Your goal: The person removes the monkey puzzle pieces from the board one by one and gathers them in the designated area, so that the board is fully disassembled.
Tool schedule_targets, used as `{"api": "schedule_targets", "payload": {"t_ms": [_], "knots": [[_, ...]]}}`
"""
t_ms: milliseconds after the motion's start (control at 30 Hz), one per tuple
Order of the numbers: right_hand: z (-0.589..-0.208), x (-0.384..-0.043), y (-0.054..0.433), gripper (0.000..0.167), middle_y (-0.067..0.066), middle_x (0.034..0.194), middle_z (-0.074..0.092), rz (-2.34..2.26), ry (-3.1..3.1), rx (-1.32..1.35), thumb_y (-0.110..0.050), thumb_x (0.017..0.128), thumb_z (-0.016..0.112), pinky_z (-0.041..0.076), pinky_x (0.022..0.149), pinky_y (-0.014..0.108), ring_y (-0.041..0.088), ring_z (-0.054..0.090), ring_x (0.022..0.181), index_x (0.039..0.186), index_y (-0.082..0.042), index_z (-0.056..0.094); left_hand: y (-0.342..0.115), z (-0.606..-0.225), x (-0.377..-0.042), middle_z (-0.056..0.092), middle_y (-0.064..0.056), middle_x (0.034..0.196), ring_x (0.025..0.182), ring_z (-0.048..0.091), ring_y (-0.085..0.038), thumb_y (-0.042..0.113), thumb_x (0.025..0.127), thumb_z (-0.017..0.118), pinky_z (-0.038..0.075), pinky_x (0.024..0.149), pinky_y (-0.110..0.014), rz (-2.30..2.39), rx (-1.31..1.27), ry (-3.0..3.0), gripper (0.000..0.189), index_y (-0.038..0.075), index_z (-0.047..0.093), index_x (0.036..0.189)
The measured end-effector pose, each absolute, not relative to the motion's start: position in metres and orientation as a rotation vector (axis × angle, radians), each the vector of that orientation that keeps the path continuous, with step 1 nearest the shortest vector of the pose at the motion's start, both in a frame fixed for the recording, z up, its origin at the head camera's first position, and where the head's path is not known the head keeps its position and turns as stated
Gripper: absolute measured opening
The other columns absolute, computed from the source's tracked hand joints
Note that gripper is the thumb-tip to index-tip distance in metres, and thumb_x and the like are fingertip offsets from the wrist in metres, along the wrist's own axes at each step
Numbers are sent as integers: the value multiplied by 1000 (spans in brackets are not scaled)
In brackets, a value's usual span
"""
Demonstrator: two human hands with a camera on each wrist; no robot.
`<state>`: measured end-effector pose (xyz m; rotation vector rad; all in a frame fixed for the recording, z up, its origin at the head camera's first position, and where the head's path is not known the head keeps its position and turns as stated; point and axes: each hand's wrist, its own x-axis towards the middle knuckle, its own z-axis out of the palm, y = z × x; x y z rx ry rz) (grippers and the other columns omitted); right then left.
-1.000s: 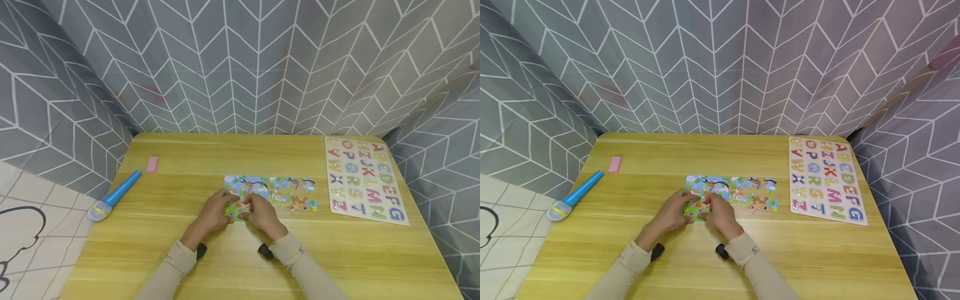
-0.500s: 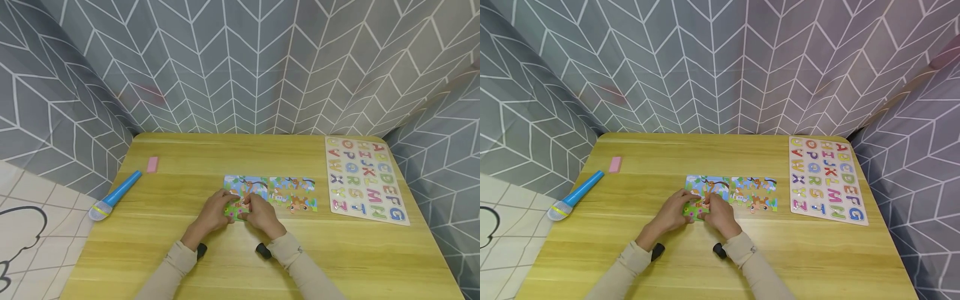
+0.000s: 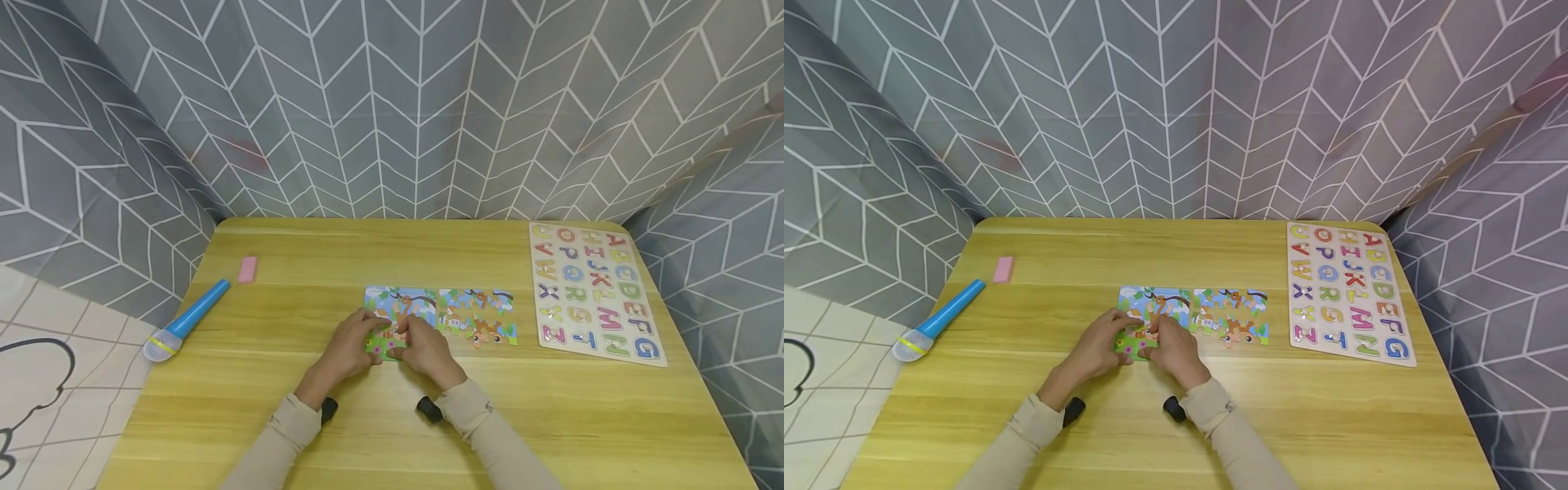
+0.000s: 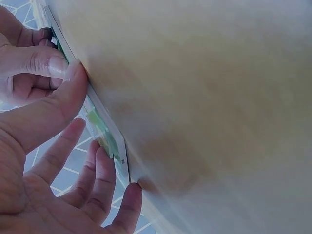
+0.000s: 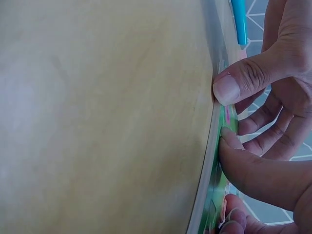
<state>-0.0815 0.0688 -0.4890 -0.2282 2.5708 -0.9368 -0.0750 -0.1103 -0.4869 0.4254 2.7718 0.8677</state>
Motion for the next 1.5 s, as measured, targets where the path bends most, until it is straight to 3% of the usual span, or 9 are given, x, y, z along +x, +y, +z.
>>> {"api": "schedule_targets", "payload": {"t_ms": [233,433,667,767,1033,1200,1500], "knots": [[-490,-82,69,43,1,88,56,-947,2561,-231,-26,83,82,41,62,26,15,50,72,113,-8,58,-111,-487,-75,58,-5,120,111,57,-25,9,69,91,51,95,-43,882,436,2771,66,14,67,130],[-495,-84,67,46,1,75,56,-1133,2496,-316,-22,87,79,40,56,21,11,48,62,122,-1,60,-111,-489,-74,56,-5,121,114,53,-26,8,71,90,49,99,-45,893,453,2754,72,14,61,137],[-500,-84,57,28,-3,73,55,-1222,2484,-322,-22,89,77,39,55,18,8,48,62,107,-6,62,-112,-489,-74,57,-6,122,113,54,-26,11,68,93,47,96,-46,863,470,2796,93,17,48,149],[-499,-84,56,18,-2,77,58,-1280,2459,-286,-18,92,73,41,58,19,10,50,65,102,-8,61,-112,-488,-74,57,-8,127,118,54,-29,10,68,93,46,101,-48,875,456,2802,95,17,46,150],[-496,-86,61,14,4,90,65,-1380,2368,-289,-21,95,69,48,70,21,12,58,77,98,-8,63,-112,-490,-73,62,-6,121,121,55,-30,9,68,92,41,110,-55,899,446,2805,92,15,48,149],[-491,-85,75,14,7,94,70,-1426,2329,-277,-22,96,68,53,65,24,14,63,73,99,-10,63,-111,-490,-74,63,-5,118,119,56,-29,11,70,91,41,111,-55,882,444,2796,89,14,48,148],[-494,-75,122,16,6,79,72,-1545,2318,-90,-21,96,69,51,53,27,18,65,66,99,-7,62,-111,-487,-73,62,-6,117,119,56,-31,13,72,90,48,104,-50,828,452,2795,72,15,60,137]]}}
